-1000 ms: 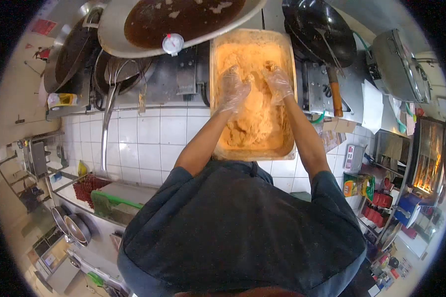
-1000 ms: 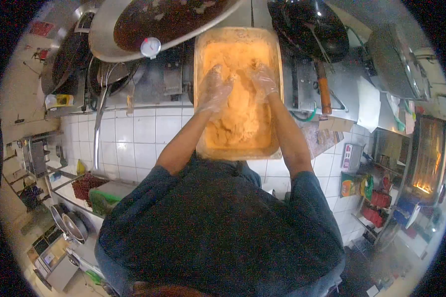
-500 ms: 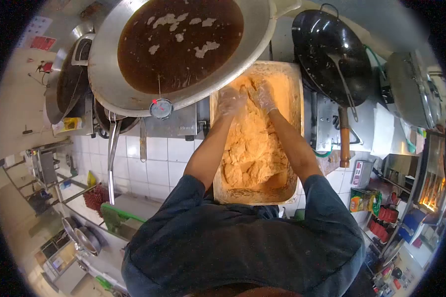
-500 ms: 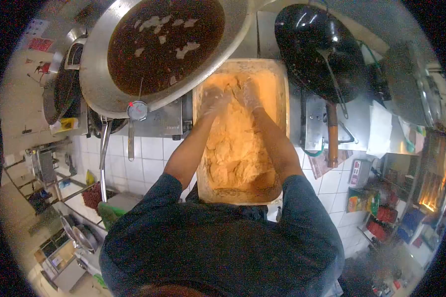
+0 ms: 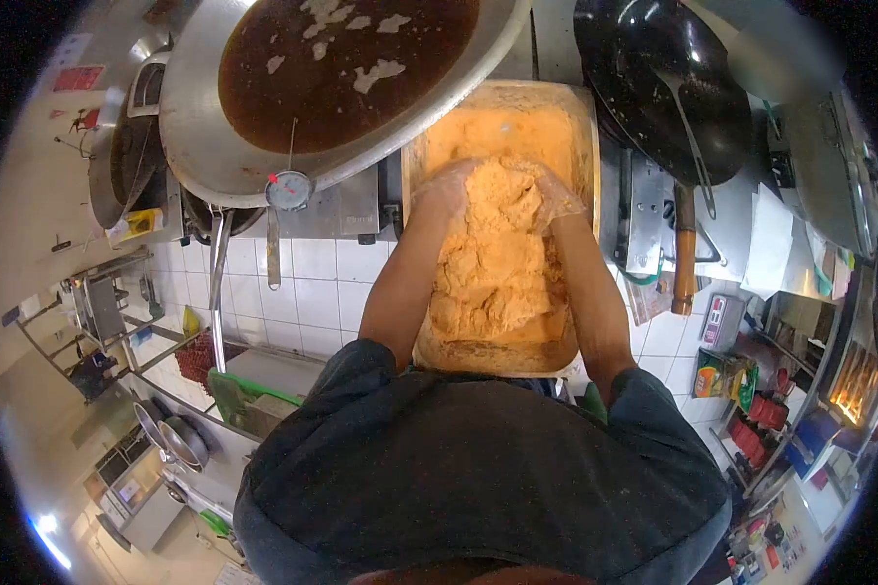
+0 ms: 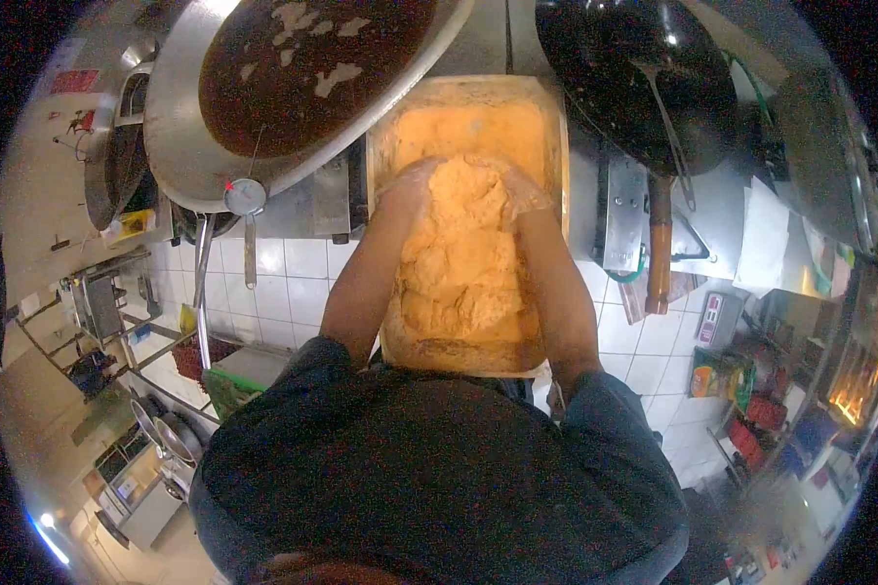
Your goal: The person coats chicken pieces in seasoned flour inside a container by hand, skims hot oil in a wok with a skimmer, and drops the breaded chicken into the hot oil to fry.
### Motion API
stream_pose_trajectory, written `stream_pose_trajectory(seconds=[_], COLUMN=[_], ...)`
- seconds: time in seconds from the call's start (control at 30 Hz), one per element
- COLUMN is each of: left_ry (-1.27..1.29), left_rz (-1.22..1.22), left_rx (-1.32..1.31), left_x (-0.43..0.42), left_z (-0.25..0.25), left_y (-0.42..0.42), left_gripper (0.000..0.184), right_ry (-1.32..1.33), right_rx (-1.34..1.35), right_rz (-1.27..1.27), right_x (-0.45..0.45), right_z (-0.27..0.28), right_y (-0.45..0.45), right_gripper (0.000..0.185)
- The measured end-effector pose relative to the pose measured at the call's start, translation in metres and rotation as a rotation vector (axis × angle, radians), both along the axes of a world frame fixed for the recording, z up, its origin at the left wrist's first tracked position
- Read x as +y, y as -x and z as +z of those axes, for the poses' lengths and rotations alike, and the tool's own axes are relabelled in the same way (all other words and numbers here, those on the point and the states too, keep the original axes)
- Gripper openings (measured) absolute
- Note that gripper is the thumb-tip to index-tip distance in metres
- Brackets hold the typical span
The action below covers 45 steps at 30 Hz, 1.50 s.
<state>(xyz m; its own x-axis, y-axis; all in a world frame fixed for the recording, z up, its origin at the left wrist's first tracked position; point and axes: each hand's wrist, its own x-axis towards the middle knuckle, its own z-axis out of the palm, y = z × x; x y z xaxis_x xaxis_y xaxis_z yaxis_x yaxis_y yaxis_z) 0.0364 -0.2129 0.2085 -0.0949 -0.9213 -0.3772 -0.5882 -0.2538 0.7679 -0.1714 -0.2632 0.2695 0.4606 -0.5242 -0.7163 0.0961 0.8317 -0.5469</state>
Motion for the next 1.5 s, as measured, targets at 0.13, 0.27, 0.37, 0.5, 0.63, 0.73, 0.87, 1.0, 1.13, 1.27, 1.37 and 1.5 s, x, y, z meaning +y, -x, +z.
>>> stream_pose_trajectory(seconds=[0.13, 0.27, 0.37, 0.5, 0.63, 0.73, 0.87, 1.0, 1.13, 1.27, 1.37, 1.5], left_ry=[-0.29, -0.33, -0.396, -0.466, -0.312, 0.027, 0.228, 0.346, 0.489, 0.593, 0.69, 0.604], left_rz=[0.776, 0.554, 0.389, 0.283, 0.351, 0.331, 0.178, 0.265, 0.338, 0.439, 0.37, 0.438], left_rx=[0.68, 0.377, 0.294, 0.245, -0.027, -0.136, -0.29, -0.426, -0.361, 0.049, -0.016, -0.001], left_x=[0.008, 0.0, -0.004, -0.002, 0.008, 0.01, 0.017, 0.018, 0.027, 0.036, 0.032, 0.026], left_z=[0.104, 0.088, 0.079, 0.089, 0.095, 0.046, 0.049, 0.063, 0.061, 0.091, 0.112, 0.12], left_y=[0.041, 0.029, 0.017, 0.018, 0.043, 0.038, 0.035, 0.042, 0.038, 0.045, 0.061, 0.067], left_gripper=[0.043, 0.042, 0.055, 0.072, 0.077, 0.069, 0.049, 0.031, 0.024, 0.03, 0.031, 0.029], right_ry=[0.566, 0.806, 0.516, 1.52, 1.161, 1.642, 1.902, 2.31, 2.057, 1.791, 1.647, 1.805], right_rx=[0.283, 0.429, 0.01, 0.722, 0.936, 1.119, 1.381, 1.32, 1.18, 0.988, 1.234, 1.401], right_rz=[0.034, -0.065, 0.068, 1.057, 0.558, 0.817, 1.043, 1.113, 0.839, 0.436, 0.442, 0.231], right_x=[0.015, 0.009, 0.006, 0.01, 0.043, 0.038, 0.019, 0.001, -0.026, 0.006, 0.007, 0.026], right_z=[-0.049, -0.084, -0.037, 0.016, 0.016, -0.009, -0.051, -0.052, -0.109, -0.016, -0.004, -0.015], right_y=[0.015, 0.029, 0.034, 0.028, 0.015, 0.021, 0.022, 0.031, 0.034, 0.044, 0.048, 0.049], right_gripper=[0.036, 0.029, 0.03, 0.033, 0.03, 0.032, 0.033, 0.033, 0.03, 0.022, 0.022, 0.014])
